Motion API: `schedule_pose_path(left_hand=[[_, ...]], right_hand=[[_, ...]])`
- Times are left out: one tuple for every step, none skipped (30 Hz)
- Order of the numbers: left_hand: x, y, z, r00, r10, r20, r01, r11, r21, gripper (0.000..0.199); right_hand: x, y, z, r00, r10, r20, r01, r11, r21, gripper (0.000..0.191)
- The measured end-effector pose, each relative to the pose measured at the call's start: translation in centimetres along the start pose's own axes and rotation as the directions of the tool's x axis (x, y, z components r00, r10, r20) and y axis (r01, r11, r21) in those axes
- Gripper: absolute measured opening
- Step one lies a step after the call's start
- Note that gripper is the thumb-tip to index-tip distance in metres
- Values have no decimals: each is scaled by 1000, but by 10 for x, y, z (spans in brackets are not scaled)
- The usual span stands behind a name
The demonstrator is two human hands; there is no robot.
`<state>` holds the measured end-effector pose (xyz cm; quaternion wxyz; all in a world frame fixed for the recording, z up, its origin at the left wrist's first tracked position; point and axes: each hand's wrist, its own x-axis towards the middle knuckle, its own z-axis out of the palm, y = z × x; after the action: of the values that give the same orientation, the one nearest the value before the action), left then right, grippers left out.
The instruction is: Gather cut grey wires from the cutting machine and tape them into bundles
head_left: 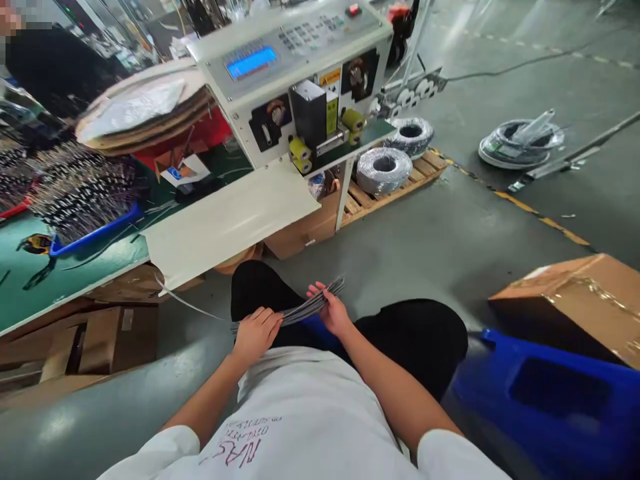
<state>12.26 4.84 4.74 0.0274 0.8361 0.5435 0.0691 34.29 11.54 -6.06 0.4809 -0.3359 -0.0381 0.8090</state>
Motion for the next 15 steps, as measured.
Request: schedule_pose_path(left_hand=[[-2,2,2,1000,-10,0,10,1000,3,22],[-4,3,3,1000,-17,-12,17,1000,12,22],[-6,4,2,999,-15,-34,16,1000,25,21],[-9,5,1,998,-1,-64,4,999,39,21],[-11,5,0,996,18,-89,-13,998,60,21],[-13,4,1,992,55,-113,-46,996,75,21],[-15,2,3,988,87,-124,-76,993,88,22],[-16,-2,6,984,111,-137,-98,990,98,23],[-16,-6,10,978,145,-147,-130,986,108,25],[-16,-11,13,972,179,-151,-162,980,117,28],[-16,-17,16,966,211,-151,-194,974,120,30],[-17,-23,17,960,240,-146,-224,968,114,33],[-20,-29,17,956,254,-144,-242,965,100,35],[-24,-36,17,958,243,-155,-233,969,77,37],[-30,-44,17,963,207,-173,-201,978,52,38]], right_hand=[[-1,0,1,1000,-2,-5,2,1000,3,33],[-3,0,3,1000,-8,-14,9,1000,6,33],[-7,0,4,1000,-16,-27,17,1000,11,33],[-10,0,6,999,-22,-41,23,1000,15,33],[-13,2,6,998,-32,-49,33,999,24,34],[-15,4,5,998,-30,-48,31,999,30,35],[-14,6,3,999,-20,-44,21,999,34,37],[-11,8,0,999,-25,-41,26,999,40,38],[-8,9,-4,998,-38,-42,40,998,46,39],[-4,10,-7,998,-50,-39,52,997,51,40],[0,10,-10,997,-61,-40,63,996,57,40],[2,10,-11,997,-68,-43,71,996,60,41],[2,9,-11,996,-72,-45,75,995,62,41],[2,9,-10,996,-74,-46,77,995,63,42],[0,8,-9,996,-75,-44,78,995,63,42]])
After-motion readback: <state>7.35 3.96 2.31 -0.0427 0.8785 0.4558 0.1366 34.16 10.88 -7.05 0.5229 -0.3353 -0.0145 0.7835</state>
